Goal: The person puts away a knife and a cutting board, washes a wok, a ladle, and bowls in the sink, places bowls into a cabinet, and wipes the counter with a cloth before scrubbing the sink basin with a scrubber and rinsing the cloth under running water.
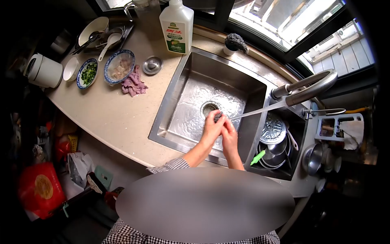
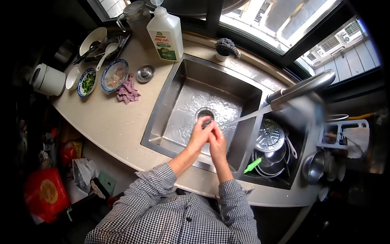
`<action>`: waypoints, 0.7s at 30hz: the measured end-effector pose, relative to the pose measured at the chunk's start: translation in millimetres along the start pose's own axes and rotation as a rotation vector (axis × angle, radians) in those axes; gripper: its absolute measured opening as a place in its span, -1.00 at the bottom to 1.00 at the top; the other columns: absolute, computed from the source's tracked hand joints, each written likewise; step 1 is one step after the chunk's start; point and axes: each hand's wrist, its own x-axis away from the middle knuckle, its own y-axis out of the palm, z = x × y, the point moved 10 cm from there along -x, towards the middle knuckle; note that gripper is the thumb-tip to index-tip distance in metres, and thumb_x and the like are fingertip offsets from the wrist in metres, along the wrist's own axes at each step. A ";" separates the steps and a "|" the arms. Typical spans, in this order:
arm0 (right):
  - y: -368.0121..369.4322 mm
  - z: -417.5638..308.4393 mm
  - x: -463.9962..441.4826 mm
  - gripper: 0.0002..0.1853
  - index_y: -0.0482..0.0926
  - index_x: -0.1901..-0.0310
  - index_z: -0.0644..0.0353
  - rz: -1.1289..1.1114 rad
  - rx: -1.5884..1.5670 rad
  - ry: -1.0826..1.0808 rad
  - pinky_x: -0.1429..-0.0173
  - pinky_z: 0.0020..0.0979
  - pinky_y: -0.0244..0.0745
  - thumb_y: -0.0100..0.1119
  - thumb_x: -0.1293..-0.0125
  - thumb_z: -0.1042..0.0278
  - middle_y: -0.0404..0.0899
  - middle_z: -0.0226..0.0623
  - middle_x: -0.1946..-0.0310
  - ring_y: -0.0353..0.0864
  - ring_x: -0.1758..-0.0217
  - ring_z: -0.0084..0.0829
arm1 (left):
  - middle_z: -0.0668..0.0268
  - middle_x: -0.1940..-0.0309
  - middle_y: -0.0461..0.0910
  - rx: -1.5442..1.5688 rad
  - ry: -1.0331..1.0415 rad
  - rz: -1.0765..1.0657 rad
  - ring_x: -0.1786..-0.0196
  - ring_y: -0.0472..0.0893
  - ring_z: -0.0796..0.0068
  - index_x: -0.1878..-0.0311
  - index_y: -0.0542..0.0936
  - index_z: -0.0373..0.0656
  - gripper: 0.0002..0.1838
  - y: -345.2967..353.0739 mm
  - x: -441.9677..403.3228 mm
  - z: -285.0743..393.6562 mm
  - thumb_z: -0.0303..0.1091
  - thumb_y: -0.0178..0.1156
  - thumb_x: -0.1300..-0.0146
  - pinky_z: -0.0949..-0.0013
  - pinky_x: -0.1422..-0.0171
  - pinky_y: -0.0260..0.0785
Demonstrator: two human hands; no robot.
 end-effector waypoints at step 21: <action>83.6 40.8 13.4 -0.73 0.52 0.08 0.28 -0.267 0.261 0.172 0.08 -0.47 0.43 0.03 -0.21 0.39 0.61 -0.21 0.24 0.57 0.18 -0.45 | 0.10 -0.36 0.00 -1.454 0.629 -0.108 -0.40 0.00 0.08 -0.17 0.35 -0.09 -0.51 -130.1 10.2 115.8 -0.41 0.10 -0.11 -0.14 -0.34 -0.08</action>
